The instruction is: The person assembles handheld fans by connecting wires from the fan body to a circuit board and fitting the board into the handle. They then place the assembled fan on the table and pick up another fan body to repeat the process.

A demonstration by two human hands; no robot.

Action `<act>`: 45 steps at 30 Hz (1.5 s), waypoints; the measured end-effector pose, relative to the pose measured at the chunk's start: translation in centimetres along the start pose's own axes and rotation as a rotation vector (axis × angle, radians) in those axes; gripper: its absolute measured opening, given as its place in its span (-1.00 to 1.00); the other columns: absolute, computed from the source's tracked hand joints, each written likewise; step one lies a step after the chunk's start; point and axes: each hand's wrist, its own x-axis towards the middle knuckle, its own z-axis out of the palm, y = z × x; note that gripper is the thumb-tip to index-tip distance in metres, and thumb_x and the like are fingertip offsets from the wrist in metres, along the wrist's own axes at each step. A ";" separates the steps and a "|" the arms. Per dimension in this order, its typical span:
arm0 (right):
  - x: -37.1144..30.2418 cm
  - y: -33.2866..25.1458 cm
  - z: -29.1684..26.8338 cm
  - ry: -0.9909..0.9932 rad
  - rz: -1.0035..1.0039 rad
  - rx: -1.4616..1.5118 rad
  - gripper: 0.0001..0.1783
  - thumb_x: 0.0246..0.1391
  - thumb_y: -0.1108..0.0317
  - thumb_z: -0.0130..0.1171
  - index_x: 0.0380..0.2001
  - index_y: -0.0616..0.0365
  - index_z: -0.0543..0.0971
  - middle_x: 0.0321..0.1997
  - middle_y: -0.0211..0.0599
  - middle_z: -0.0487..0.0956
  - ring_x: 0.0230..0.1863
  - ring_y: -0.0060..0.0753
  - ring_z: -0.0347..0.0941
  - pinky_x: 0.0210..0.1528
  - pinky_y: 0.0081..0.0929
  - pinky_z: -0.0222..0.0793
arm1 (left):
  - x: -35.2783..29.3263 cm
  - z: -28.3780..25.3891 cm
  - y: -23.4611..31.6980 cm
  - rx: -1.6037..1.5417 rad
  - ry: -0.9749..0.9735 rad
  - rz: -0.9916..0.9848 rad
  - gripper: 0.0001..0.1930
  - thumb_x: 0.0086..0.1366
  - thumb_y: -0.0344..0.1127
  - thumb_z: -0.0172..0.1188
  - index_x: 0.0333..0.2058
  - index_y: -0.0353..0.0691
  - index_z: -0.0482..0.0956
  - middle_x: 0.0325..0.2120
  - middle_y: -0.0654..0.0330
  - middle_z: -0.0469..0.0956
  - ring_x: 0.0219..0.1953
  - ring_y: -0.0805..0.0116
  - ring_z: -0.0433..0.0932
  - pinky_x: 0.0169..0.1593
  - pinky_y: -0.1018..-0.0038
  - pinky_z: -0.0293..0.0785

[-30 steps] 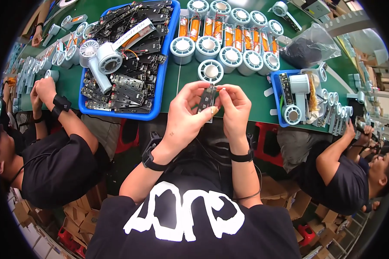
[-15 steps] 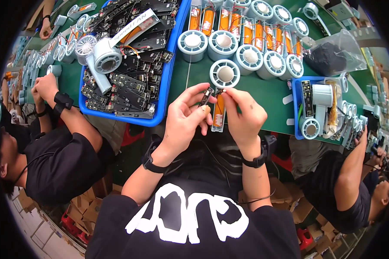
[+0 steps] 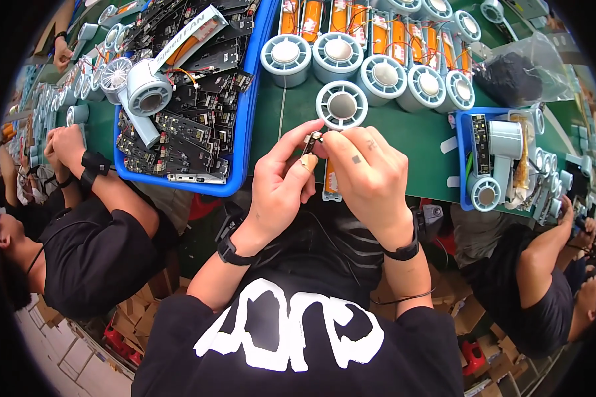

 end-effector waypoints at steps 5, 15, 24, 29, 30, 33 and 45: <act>0.1 0.2 -0.1 -0.031 -0.007 -0.014 -0.77 -0.08 0.56 0.38 -0.30 0.14 0.60 -0.40 -0.38 0.53 -0.47 -0.32 0.46 -0.51 -0.37 0.38 | -0.2 0.3 0.3 0.214 0.047 0.076 -0.59 0.41 -0.49 0.01 0.22 -0.29 0.48 -0.27 0.15 0.56 -0.52 0.53 0.46 -0.43 0.56 0.40; 0.1 0.6 -0.1 -0.035 -0.048 -0.041 -0.78 -0.08 0.55 0.40 -0.32 0.13 0.60 -0.40 -0.39 0.53 -0.46 -0.33 0.46 -0.50 -0.39 0.38 | 0.5 0.2 0.6 0.647 0.087 0.336 -0.58 0.34 -0.57 0.09 0.18 -0.33 0.50 -0.31 0.02 0.50 -0.37 0.15 0.50 -0.26 0.37 0.47; 0.4 1.0 -0.4 -0.117 -0.086 -0.046 -0.76 -0.10 0.55 0.40 -0.32 0.13 0.60 -0.40 -0.39 0.54 -0.46 -0.32 0.48 -0.49 -0.39 0.39 | 0.3 0.2 0.3 0.868 0.067 0.431 -0.50 0.26 -0.63 0.10 0.20 -0.37 0.43 -0.30 -0.02 0.51 -0.35 0.01 0.57 -0.25 0.23 0.53; 0.4 2.0 -0.3 -0.105 -0.103 0.119 -0.72 -0.16 0.52 0.43 -0.31 0.14 0.61 -0.40 -0.39 0.54 -0.42 -0.29 0.53 -0.43 -0.39 0.44 | 0.3 -0.4 -0.2 0.936 0.019 0.465 -0.51 0.24 -0.64 0.13 0.18 -0.42 0.41 -0.29 -0.05 0.53 -0.33 -0.05 0.60 -0.27 0.22 0.55; 0.6 2.1 -0.5 -0.106 -0.103 0.119 -0.72 -0.16 0.52 0.43 -0.31 0.14 0.61 -0.40 -0.39 0.54 -0.42 -0.29 0.53 -0.43 -0.39 0.44 | 0.3 -0.5 -0.1 0.936 0.020 0.464 -0.51 0.24 -0.64 0.13 0.18 -0.42 0.41 -0.29 -0.05 0.53 -0.33 -0.05 0.60 -0.27 0.22 0.55; 1.7 2.4 -1.7 -0.253 -0.233 0.038 -0.69 -0.22 0.49 0.44 -0.32 0.17 0.61 -0.34 -0.36 0.56 -0.35 -0.28 0.56 -0.38 -0.39 0.49 | 0.3 -0.6 0.1 0.860 -0.029 0.459 -0.55 0.25 -0.64 0.12 0.14 -0.42 0.43 -0.27 -0.08 0.55 -0.31 -0.07 0.60 -0.25 0.21 0.54; 4.7 3.9 -2.9 -0.462 -0.537 0.043 -0.81 -0.11 0.43 0.34 -0.38 0.20 0.58 -0.35 -0.36 0.44 -0.33 -0.35 0.49 -0.42 -0.39 0.47 | 0.9 -1.0 1.0 0.770 -0.140 0.386 -0.64 0.25 -0.63 0.10 0.04 -0.46 0.50 -0.28 -0.10 0.57 -0.28 -0.11 0.59 -0.21 0.19 0.54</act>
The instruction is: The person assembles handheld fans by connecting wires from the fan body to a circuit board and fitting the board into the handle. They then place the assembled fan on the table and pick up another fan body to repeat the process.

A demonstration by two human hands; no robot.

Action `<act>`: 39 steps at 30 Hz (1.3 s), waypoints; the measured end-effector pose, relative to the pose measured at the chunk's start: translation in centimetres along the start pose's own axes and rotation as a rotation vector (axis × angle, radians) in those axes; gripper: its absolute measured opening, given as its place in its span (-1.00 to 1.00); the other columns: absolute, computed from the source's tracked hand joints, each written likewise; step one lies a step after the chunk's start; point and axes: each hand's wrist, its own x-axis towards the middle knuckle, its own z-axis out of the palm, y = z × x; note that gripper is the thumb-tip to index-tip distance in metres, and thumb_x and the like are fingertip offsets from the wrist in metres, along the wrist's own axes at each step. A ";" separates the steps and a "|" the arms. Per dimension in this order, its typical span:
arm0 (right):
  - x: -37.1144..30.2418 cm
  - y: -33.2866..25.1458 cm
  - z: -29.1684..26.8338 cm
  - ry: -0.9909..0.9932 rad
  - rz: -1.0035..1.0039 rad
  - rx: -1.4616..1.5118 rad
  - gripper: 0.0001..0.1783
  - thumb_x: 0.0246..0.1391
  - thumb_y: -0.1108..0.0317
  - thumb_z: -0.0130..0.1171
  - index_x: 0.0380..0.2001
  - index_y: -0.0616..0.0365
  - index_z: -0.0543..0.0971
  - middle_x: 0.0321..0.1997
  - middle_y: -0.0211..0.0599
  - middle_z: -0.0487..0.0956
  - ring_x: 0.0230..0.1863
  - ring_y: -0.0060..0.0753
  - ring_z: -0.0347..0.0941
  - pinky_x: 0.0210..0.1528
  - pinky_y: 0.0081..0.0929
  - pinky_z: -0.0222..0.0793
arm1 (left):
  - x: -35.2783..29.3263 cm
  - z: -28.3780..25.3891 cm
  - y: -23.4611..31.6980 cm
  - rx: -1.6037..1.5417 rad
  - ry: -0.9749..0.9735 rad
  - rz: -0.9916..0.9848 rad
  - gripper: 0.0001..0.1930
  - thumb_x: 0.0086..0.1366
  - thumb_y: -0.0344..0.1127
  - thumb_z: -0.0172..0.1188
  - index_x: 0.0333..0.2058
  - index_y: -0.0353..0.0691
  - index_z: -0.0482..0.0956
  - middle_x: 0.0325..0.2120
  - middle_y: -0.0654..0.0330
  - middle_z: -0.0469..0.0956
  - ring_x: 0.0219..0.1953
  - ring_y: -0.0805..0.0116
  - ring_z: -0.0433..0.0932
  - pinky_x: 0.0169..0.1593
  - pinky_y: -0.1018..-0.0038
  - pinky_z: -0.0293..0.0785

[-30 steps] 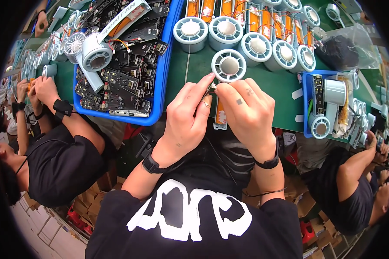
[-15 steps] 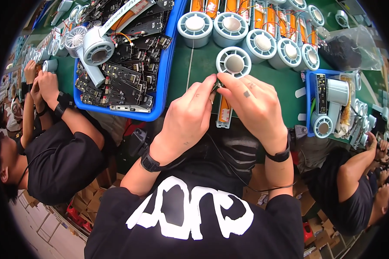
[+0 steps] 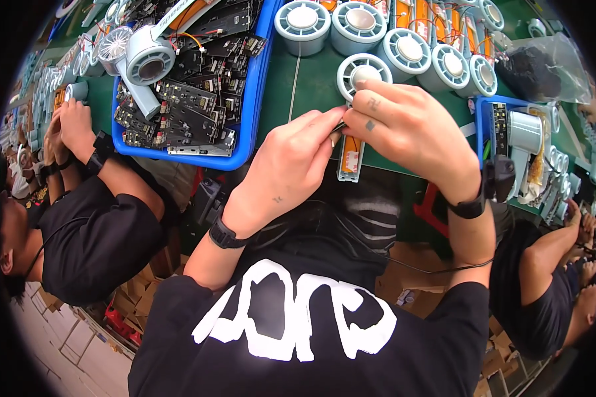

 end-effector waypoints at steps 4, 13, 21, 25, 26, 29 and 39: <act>0.3 1.1 -0.2 -0.062 -0.085 0.029 -0.81 -0.12 0.42 0.35 -0.40 0.21 0.56 -0.37 -0.37 0.41 -0.35 -0.35 0.46 -0.44 -0.42 0.45 | 0.2 -0.1 -0.1 -0.023 0.003 0.028 -0.63 0.24 -0.67 0.08 0.04 -0.43 0.52 -0.37 -0.02 0.55 -0.38 0.05 0.57 -0.27 0.32 0.49; 0.5 1.1 -0.5 -0.111 -0.117 0.089 -0.82 -0.12 0.43 0.37 -0.40 0.20 0.59 -0.33 -0.37 0.44 -0.33 -0.36 0.47 -0.45 -0.41 0.45 | 0.1 -0.7 -0.1 -0.002 -0.050 0.021 -0.64 0.26 -0.66 0.10 0.04 -0.42 0.53 -0.35 -0.01 0.55 -0.36 0.10 0.58 -0.26 0.36 0.49; -1.5 -2.4 2.2 0.370 0.301 0.056 -0.77 -0.19 0.52 0.46 -0.39 0.18 0.64 -0.40 -0.35 0.53 -0.45 -0.32 0.48 -0.48 -0.37 0.40 | -0.1 0.2 0.9 -0.162 0.108 -0.104 -0.62 0.27 -0.62 0.12 0.07 -0.37 0.53 -0.32 0.06 0.54 -0.37 0.25 0.53 -0.26 0.42 0.45; -1.8 -3.6 3.4 0.453 0.396 0.043 -0.76 -0.18 0.56 0.46 -0.37 0.19 0.65 -0.47 -0.35 0.53 -0.50 -0.29 0.45 -0.49 -0.39 0.37 | -0.5 0.4 1.0 -0.139 0.070 -0.123 -0.62 0.28 -0.61 0.11 0.09 -0.34 0.53 -0.33 0.10 0.51 -0.40 0.30 0.48 -0.27 0.45 0.44; -1.9 -3.9 3.5 0.449 0.399 0.030 -0.77 -0.17 0.57 0.45 -0.37 0.19 0.65 -0.46 -0.35 0.53 -0.50 -0.28 0.45 -0.50 -0.40 0.36 | -0.6 0.6 1.1 -0.143 0.081 -0.118 -0.61 0.29 -0.61 0.10 0.10 -0.35 0.52 -0.32 0.09 0.50 -0.39 0.31 0.47 -0.26 0.46 0.43; -1.8 -4.4 3.6 0.444 0.398 -0.001 -0.77 -0.16 0.59 0.44 -0.36 0.19 0.65 -0.44 -0.35 0.53 -0.50 -0.27 0.45 -0.51 -0.41 0.35 | -0.8 1.0 1.3 -0.150 0.108 -0.103 -0.60 0.29 -0.60 0.08 0.12 -0.37 0.50 -0.32 0.08 0.47 -0.39 0.32 0.45 -0.25 0.48 0.42; -1.0 -11.5 5.0 0.787 0.901 0.484 -0.60 0.04 0.65 0.33 -0.02 0.25 0.53 -0.35 -0.31 0.59 -0.42 -0.57 0.47 -0.39 -0.59 0.40 | -2.4 2.5 1.9 -0.446 0.252 -0.130 -0.53 0.32 -0.54 0.06 0.22 -0.37 0.46 -0.23 0.02 0.55 -0.28 0.24 0.56 -0.14 0.38 0.51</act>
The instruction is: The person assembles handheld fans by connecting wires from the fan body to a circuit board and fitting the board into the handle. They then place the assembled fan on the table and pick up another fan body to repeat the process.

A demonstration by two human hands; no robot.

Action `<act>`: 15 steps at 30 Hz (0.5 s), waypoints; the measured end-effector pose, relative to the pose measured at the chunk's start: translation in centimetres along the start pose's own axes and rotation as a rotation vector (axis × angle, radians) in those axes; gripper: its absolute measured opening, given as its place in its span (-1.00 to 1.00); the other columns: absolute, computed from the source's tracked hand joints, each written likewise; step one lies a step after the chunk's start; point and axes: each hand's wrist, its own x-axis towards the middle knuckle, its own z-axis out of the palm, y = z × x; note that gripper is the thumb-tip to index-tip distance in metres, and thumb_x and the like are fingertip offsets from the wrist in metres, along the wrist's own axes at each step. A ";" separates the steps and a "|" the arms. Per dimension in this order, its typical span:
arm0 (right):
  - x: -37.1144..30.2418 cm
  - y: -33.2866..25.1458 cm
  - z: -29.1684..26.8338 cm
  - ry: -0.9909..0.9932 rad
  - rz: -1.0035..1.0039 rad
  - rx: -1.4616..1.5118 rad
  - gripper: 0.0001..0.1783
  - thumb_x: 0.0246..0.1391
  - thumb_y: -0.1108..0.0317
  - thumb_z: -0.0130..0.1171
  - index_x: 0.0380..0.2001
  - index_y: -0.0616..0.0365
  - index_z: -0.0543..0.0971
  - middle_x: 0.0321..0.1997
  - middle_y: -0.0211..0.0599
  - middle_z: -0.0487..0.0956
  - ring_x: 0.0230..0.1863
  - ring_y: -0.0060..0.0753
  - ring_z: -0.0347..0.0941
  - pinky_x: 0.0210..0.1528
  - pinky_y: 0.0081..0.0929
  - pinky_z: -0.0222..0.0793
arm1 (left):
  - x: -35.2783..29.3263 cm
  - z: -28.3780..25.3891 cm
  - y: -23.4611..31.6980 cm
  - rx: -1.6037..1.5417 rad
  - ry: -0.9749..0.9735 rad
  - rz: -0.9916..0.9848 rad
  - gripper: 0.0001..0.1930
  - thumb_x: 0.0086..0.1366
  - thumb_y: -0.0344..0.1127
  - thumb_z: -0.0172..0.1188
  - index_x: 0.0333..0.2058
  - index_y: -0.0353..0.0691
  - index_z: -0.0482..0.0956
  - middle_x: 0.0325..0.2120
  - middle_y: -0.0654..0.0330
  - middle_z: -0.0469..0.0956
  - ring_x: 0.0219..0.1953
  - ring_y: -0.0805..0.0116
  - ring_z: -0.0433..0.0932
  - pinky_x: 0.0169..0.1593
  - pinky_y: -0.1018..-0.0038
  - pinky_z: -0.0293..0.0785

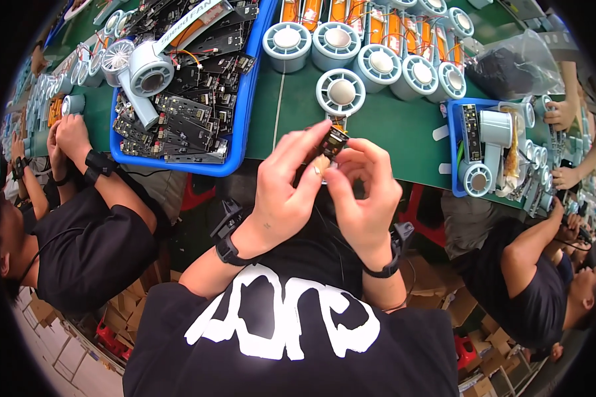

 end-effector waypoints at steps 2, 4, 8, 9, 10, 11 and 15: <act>-0.5 -0.2 -0.3 -0.011 0.113 0.100 -0.55 0.07 0.65 0.32 0.05 0.27 0.50 -0.33 -0.31 0.59 -0.40 -0.60 0.47 -0.36 -0.61 0.41 | -0.4 0.2 0.1 -0.060 -0.025 -0.005 -0.53 0.33 -0.54 0.06 0.22 -0.37 0.46 -0.24 0.04 0.56 -0.28 0.28 0.56 -0.14 0.39 0.52; -0.6 0.1 -1.3 -0.053 0.239 0.149 -0.48 0.09 0.66 0.29 0.13 0.30 0.44 -0.26 -0.34 0.58 -0.35 -0.63 0.47 -0.28 -0.66 0.42 | -0.8 -0.1 0.2 -0.124 -0.102 -0.033 -0.55 0.31 -0.56 0.08 0.19 -0.37 0.49 -0.24 0.05 0.57 -0.28 0.30 0.56 -0.14 0.41 0.53; -0.2 0.7 -3.1 -0.098 0.355 0.217 -0.45 0.12 0.68 0.23 0.19 0.31 0.41 -0.16 -0.38 0.55 -0.28 -0.66 0.46 -0.18 -0.71 0.40 | -1.0 -2.0 0.1 -0.008 -0.149 -0.022 -0.59 0.32 -0.59 0.09 0.16 -0.42 0.49 -0.20 0.12 0.55 -0.22 0.38 0.55 -0.08 0.49 0.51; 0.0 0.9 -3.3 -0.111 0.381 0.241 -0.46 0.13 0.68 0.21 0.21 0.31 0.42 -0.13 -0.38 0.53 -0.25 -0.67 0.45 -0.15 -0.72 0.39 | -1.0 -2.2 0.1 0.068 -0.152 -0.010 -0.60 0.33 -0.61 0.09 0.15 -0.45 0.48 -0.18 0.15 0.53 -0.19 0.41 0.55 -0.04 0.52 0.49; 0.1 1.2 -3.4 -0.112 0.380 0.241 -0.46 0.13 0.68 0.21 0.21 0.31 0.42 -0.13 -0.38 0.53 -0.25 -0.67 0.45 -0.15 -0.72 0.39 | -0.9 -2.1 0.0 0.068 -0.151 -0.009 -0.60 0.33 -0.61 0.09 0.15 -0.45 0.48 -0.18 0.15 0.53 -0.19 0.41 0.55 -0.04 0.52 0.49; 0.2 1.5 -3.5 -0.116 0.377 0.253 -0.46 0.15 0.68 0.20 0.21 0.30 0.42 -0.12 -0.39 0.52 -0.24 -0.68 0.44 -0.15 -0.73 0.37 | -0.8 -2.0 -0.2 0.082 -0.076 -0.034 -0.61 0.30 -0.62 0.13 0.12 -0.44 0.51 -0.19 0.14 0.53 -0.19 0.40 0.55 -0.05 0.51 0.49; 0.6 2.5 -3.6 -0.117 0.384 0.297 -0.49 0.17 0.66 0.18 0.21 0.30 0.44 -0.09 -0.40 0.51 -0.21 -0.72 0.42 -0.17 -0.75 0.33 | 0.6 -1.2 -0.2 0.171 0.066 -0.046 -0.61 0.22 -0.62 0.25 0.05 -0.39 0.57 -0.21 0.13 0.54 -0.21 0.37 0.55 -0.08 0.47 0.51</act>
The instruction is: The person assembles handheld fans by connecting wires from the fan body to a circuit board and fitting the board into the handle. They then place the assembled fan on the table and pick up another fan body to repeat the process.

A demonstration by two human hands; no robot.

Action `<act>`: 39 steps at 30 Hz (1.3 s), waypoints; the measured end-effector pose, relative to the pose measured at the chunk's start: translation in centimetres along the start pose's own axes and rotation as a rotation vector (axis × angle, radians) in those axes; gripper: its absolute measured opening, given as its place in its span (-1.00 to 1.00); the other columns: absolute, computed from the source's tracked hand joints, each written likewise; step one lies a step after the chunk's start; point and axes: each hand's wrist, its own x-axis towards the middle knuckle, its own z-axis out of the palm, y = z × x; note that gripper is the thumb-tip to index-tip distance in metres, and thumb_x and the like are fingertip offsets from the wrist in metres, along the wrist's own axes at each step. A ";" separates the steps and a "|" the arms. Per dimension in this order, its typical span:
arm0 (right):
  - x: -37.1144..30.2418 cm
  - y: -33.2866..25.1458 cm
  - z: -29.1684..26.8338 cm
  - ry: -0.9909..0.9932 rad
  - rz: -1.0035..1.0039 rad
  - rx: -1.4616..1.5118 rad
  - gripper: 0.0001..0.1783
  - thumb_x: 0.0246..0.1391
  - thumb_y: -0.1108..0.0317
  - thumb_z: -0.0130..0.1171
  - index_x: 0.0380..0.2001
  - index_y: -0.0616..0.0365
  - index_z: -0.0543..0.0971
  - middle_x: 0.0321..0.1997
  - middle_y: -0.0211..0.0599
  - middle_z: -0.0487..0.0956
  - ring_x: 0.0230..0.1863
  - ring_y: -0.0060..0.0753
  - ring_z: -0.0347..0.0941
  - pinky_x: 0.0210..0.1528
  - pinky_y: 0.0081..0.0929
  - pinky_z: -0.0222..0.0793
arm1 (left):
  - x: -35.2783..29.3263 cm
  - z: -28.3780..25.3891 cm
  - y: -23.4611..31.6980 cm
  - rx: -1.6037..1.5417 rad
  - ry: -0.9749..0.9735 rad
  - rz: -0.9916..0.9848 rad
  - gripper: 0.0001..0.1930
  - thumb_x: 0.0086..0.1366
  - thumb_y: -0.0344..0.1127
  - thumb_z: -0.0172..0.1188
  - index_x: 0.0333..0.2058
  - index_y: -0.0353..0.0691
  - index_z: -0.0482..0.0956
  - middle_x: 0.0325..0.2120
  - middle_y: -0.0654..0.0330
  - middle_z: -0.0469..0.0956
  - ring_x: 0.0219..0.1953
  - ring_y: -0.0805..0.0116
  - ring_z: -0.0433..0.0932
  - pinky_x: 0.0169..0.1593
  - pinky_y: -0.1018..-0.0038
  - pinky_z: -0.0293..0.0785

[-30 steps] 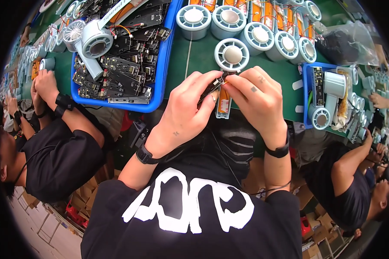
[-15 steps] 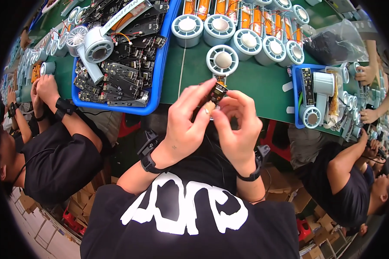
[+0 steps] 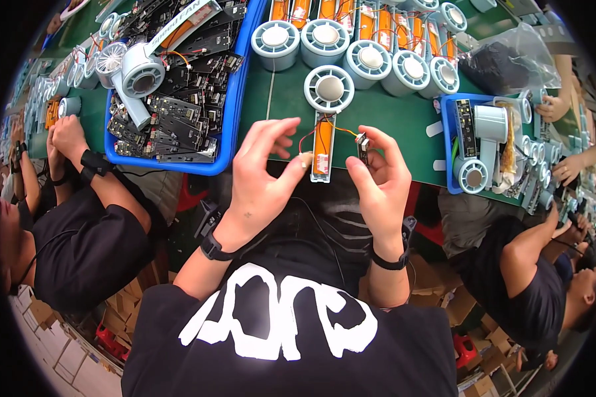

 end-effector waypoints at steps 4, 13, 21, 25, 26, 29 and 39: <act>0.3 0.2 -0.3 0.014 0.022 0.044 -0.54 0.19 0.62 0.18 0.17 0.30 0.48 -0.10 -0.41 0.52 -0.24 -0.74 0.42 -0.21 -0.76 0.32 | 2.2 1.2 1.0 0.228 -0.022 0.159 -0.61 0.16 -0.59 0.33 0.01 -0.30 0.62 -0.25 0.14 0.54 -0.24 0.31 0.56 -0.13 0.43 0.52; 0.9 0.5 -1.2 0.008 0.049 0.073 -0.57 0.20 0.58 0.17 0.15 0.29 0.51 -0.10 -0.42 0.53 -0.26 -0.74 0.42 -0.29 -0.75 0.32 | 3.6 1.5 0.1 0.465 -0.030 0.385 -0.62 0.12 -0.54 0.40 -0.04 -0.22 0.67 -0.29 0.14 0.57 -0.27 0.30 0.60 -0.25 0.44 0.54; 1.8 0.7 -1.1 0.009 0.045 0.160 -0.58 0.23 0.54 0.14 0.17 0.29 0.49 -0.11 -0.33 0.55 -0.29 -0.66 0.45 -0.30 -0.67 0.36 | 1.0 -0.2 -0.5 0.124 -0.071 0.041 -0.69 0.19 -0.68 0.30 -0.08 -0.31 0.67 -0.21 0.13 0.62 -0.24 0.46 0.63 -0.21 0.58 0.56; 2.1 1.2 -1.2 -0.012 0.055 0.258 -0.59 0.25 0.53 0.10 0.17 0.28 0.48 -0.11 -0.26 0.57 -0.29 -0.59 0.48 -0.28 -0.62 0.40 | 1.3 0.5 -1.6 -0.040 0.034 0.101 -0.73 0.17 -0.67 0.31 -0.15 -0.31 0.70 -0.26 0.11 0.65 -0.28 0.41 0.66 -0.24 0.55 0.58; 2.1 1.4 -1.3 -0.022 0.061 0.297 -0.59 0.26 0.53 0.09 0.17 0.28 0.48 -0.11 -0.24 0.57 -0.29 -0.56 0.49 -0.27 -0.60 0.41 | 1.6 0.8 -1.7 -0.109 0.062 0.115 -0.74 0.15 -0.66 0.32 -0.17 -0.29 0.72 -0.29 0.11 0.66 -0.30 0.38 0.68 -0.26 0.53 0.58; 1.7 1.6 -1.4 -0.019 0.072 0.308 -0.60 0.27 0.53 0.08 0.16 0.29 0.47 -0.11 -0.23 0.58 -0.27 -0.54 0.50 -0.25 -0.58 0.41 | 2.3 1.2 -1.7 -0.069 0.039 0.229 -0.76 0.15 -0.66 0.32 -0.21 -0.29 0.72 -0.31 0.13 0.67 -0.33 0.37 0.68 -0.28 0.53 0.58; 0.7 2.2 -0.9 -0.021 -0.032 0.299 -0.55 0.19 0.65 0.18 0.16 0.30 0.48 -0.01 -0.25 0.58 -0.04 -0.52 0.55 0.05 -0.56 0.47 | 3.0 3.1 -0.8 0.054 -0.097 0.357 -0.80 0.11 -0.62 0.38 -0.26 -0.27 0.73 -0.38 0.16 0.67 -0.40 0.33 0.64 -0.32 0.48 0.58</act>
